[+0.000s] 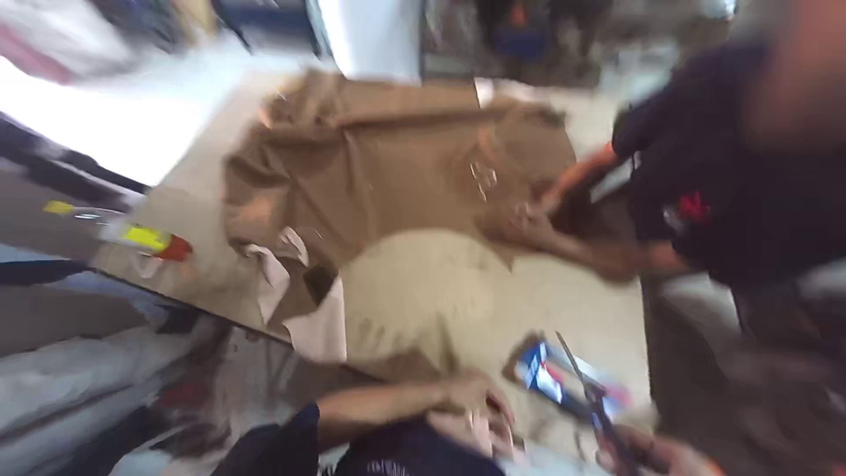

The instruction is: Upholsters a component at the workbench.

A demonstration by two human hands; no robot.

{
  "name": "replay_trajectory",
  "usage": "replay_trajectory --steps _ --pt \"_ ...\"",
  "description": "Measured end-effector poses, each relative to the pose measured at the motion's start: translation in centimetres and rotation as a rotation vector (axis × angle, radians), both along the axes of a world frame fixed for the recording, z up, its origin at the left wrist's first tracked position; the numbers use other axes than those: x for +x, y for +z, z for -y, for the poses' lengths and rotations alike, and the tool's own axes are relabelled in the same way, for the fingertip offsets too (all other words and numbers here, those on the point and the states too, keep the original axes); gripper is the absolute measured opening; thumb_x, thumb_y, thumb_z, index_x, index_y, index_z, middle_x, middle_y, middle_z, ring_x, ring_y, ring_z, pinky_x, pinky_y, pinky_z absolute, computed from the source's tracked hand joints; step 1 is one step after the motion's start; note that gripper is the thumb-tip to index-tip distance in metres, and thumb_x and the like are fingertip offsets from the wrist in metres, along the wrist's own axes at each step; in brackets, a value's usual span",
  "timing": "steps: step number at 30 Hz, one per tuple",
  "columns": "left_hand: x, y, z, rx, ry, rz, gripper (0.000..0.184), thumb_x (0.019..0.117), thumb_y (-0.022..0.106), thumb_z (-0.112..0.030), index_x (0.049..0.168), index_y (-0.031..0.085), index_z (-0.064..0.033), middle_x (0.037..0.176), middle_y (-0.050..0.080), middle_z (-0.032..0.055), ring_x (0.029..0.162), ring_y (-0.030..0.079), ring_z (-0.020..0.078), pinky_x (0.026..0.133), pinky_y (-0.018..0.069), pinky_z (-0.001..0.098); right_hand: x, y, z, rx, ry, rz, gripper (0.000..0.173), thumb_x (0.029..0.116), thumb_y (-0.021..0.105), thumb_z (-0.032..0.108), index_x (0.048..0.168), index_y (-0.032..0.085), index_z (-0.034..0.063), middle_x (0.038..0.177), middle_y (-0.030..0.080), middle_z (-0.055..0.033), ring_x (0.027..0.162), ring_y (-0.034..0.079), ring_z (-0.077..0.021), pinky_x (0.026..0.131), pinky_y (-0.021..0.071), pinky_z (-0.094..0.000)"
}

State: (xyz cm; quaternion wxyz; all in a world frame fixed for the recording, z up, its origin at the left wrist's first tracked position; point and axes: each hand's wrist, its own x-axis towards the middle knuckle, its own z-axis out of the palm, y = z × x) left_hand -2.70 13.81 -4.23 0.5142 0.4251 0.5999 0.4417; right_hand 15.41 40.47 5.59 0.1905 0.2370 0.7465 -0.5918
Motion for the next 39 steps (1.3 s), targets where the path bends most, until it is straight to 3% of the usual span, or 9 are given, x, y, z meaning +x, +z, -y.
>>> replay_trajectory --steps 1,3,5,8,16,22,26,33,39 --pt "-0.2 -0.2 0.1 -0.019 -0.02 0.062 0.016 0.0935 0.073 -0.008 0.108 0.077 -0.0012 0.103 0.077 0.0106 0.095 0.072 0.0156 0.091 0.0582 0.036 1.3 1.7 -0.1 0.106 0.088 0.048 0.031 0.0814 0.083 0.022 0.107 0.073 0.0067 0.088 0.073 -0.0021 0.073 0.069 -0.0128 0.064 0.0603 -0.0342" --pt "0.3 -0.8 -0.4 -0.054 -0.103 0.139 0.017 0.0926 0.075 -0.008 0.108 0.077 -0.0024 0.103 0.077 0.0067 0.094 0.072 0.0102 0.091 0.0583 0.0314 4.3 4.6 -0.4 0.255 0.3 0.174 0.047 0.0761 0.08 0.05 0.11 0.07 0.0193 0.089 0.069 0.0071 0.073 0.066 -0.0045 0.062 0.0581 -0.0293" --pt "1.0 -3.7 -0.3 0.076 -0.086 0.164 0.013 0.0886 0.078 -0.011 0.1 0.078 -0.0048 0.097 0.077 0.0029 0.088 0.071 0.0072 0.084 0.0604 0.0289 5.6 5.4 -0.7 0.279 0.477 0.187 0.051 0.0761 0.071 0.073 0.095 0.068 0.0259 0.084 0.065 0.012 0.068 0.061 -0.0013 0.055 0.0548 -0.0273" --pt "0.1 -4.6 -0.6 0.108 -0.033 0.242 0.009 0.0894 0.078 -0.01 0.096 0.077 -0.0053 0.094 0.076 0.0021 0.085 0.071 0.008 0.08 0.0616 0.029 4.5 6.1 -1.1 0.223 0.53 0.277 0.052 0.0753 0.068 0.08 0.086 0.067 0.0293 0.074 0.065 0.0134 0.058 0.061 -0.0018 0.047 0.0537 -0.0276" --pt "-0.5 -4.9 -1.3 0.169 -0.081 0.142 0.004 0.0931 0.075 -0.014 0.094 0.078 -0.0113 0.094 0.075 -0.0021 0.089 0.07 0.0057 0.083 0.0601 0.0279 -2.0 3.8 -0.5 -0.012 0.709 0.552 0.053 0.0773 0.069 0.079 0.079 0.067 0.0261 0.061 0.062 0.0059 0.048 0.057 -0.0082 0.039 0.0479 -0.0297" --pt "-1.0 -4.8 -1.8 0.169 -0.132 0.098 0.007 0.0948 0.072 -0.014 0.093 0.079 -0.0149 0.095 0.076 -0.0046 0.087 0.071 0.0041 0.085 0.0611 0.0285 -4.8 0.5 2.5 -0.023 0.74 0.596 0.05 0.081 0.071 0.071 0.082 0.067 0.0211 0.07 0.062 0.0042 0.058 0.059 -0.0091 0.048 0.0492 -0.0298" --pt "-1.6 -4.7 -2.0 0.199 -0.158 0.096 0.008 0.0955 0.071 -0.013 0.092 0.078 -0.0154 0.093 0.075 -0.0058 0.088 0.071 0.0037 0.085 0.0605 0.0276 -4.9 -0.4 2.2 -0.05 0.75 0.609 0.046 0.0783 0.077 0.066 0.084 0.065 0.0217 0.07 0.061 0.0055 0.057 0.057 -0.0081 0.048 0.0481 -0.0287" --pt "-2.0 -4.0 -2.6 0.197 -0.215 0.038 0.008 0.0951 0.071 -0.013 0.092 0.078 -0.0154 0.094 0.075 -0.0058 0.09 0.07 0.0032 0.087 0.0595 0.0265 -4.8 -0.4 1.0 -0.219 0.655 0.678 0.053 0.0786 0.079 0.065 0.071 0.069 0.0132 0.05 0.057 -0.0024 0.037 0.051 -0.0109 0.033 0.0409 -0.0259" --pt "-2.4 -3.4 -3.6 0.154 -0.305 -0.033 0.009 0.0956 0.071 -0.014 0.091 0.078 -0.0173 0.092 0.075 -0.0067 0.088 0.07 0.0037 0.085 0.0598 0.0281 -4.6 -1.7 1.6 -0.033 0.707 0.568 0.04 0.0775 0.084 0.054 0.082 0.064 0.0193 0.065 0.06 0.0041 0.056 0.057 -0.0092 0.048 0.0481 -0.0293"
